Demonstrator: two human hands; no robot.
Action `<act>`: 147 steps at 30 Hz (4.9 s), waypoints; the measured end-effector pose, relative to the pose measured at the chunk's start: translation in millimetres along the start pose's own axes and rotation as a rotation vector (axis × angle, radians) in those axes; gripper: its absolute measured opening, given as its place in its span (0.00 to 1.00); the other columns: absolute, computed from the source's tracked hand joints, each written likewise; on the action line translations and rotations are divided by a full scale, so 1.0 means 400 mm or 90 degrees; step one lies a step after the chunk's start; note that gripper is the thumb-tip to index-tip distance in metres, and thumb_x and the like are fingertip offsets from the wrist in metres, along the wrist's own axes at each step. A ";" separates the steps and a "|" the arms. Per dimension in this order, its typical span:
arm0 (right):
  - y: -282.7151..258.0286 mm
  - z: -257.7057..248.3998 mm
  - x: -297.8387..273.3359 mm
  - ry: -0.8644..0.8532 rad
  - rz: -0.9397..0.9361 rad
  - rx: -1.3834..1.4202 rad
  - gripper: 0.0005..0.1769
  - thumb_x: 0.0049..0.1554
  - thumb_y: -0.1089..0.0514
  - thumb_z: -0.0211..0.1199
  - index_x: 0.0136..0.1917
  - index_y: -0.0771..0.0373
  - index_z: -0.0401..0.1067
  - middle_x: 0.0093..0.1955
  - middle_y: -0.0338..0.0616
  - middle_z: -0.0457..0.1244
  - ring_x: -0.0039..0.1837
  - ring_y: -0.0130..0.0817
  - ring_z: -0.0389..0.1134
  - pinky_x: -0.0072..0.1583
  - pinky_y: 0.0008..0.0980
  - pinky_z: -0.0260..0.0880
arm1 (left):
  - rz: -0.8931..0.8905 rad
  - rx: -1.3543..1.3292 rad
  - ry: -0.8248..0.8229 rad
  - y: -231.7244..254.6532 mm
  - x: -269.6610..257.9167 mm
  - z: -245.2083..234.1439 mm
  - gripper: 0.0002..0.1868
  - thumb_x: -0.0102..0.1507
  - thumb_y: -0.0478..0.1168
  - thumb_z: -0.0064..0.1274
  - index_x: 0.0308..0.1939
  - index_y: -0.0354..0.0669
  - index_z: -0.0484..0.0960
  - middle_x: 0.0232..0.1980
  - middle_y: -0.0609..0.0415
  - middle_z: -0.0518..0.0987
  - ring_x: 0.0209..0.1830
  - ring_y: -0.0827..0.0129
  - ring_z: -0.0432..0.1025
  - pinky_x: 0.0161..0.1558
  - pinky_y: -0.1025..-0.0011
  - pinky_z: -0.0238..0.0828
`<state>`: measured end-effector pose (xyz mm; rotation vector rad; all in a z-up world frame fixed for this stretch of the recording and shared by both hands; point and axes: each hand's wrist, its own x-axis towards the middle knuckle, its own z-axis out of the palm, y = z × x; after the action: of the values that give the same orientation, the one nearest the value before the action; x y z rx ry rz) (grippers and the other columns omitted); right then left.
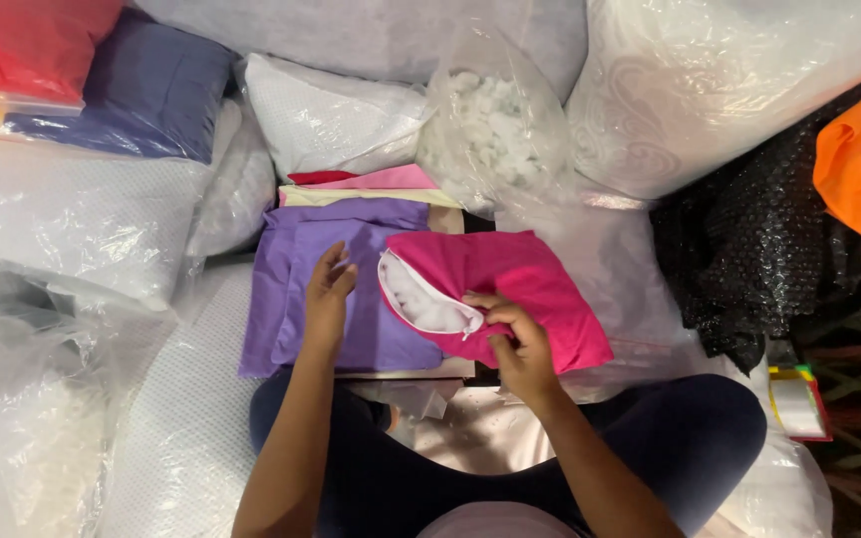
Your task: Stuffing a small pink zippered pouch with white fiberfill material until full.
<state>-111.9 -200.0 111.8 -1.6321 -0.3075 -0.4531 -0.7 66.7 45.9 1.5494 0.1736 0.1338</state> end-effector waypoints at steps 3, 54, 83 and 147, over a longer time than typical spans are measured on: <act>-0.038 -0.065 0.031 0.015 -0.054 0.179 0.04 0.60 0.72 0.54 0.50 0.69 0.63 0.59 0.68 0.66 0.67 0.60 0.68 0.72 0.60 0.56 | 0.100 -0.023 -0.197 0.112 -0.016 0.053 0.34 0.61 0.31 0.48 0.74 0.46 0.69 0.76 0.41 0.60 0.80 0.43 0.47 0.75 0.45 0.45; -0.222 -0.234 0.188 0.234 -0.177 -0.291 0.10 0.51 0.70 0.77 0.42 0.61 0.79 0.26 0.39 0.51 0.31 0.35 0.56 0.41 0.32 0.62 | 0.166 0.022 -0.096 0.446 -0.037 0.132 0.03 0.65 0.36 0.61 0.42 0.43 0.85 0.26 0.53 0.75 0.18 0.67 0.75 0.25 0.74 0.75; -0.227 -0.103 0.122 0.244 -0.335 -0.329 0.07 0.55 0.63 0.73 0.41 0.57 0.75 0.46 0.42 0.64 0.50 0.43 0.65 0.57 0.44 0.64 | 0.066 -0.253 -0.044 0.423 -0.033 0.198 0.11 0.72 0.41 0.49 0.57 0.47 0.75 0.52 0.55 0.70 0.52 0.66 0.72 0.63 0.59 0.71; 0.313 0.057 0.003 -0.405 0.168 -0.750 0.34 0.66 0.36 0.42 0.83 0.39 0.47 0.88 0.38 0.34 0.87 0.50 0.26 0.74 0.80 0.19 | -0.197 0.188 -0.016 0.051 -0.102 0.173 0.43 0.71 0.35 0.34 0.81 0.67 0.28 0.83 0.35 0.43 0.82 0.40 0.41 0.79 0.47 0.34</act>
<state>-51.5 -191.5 0.1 -2.9227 -0.2964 0.1838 -26.8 -8.6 68.4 1.7945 0.4265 -0.1625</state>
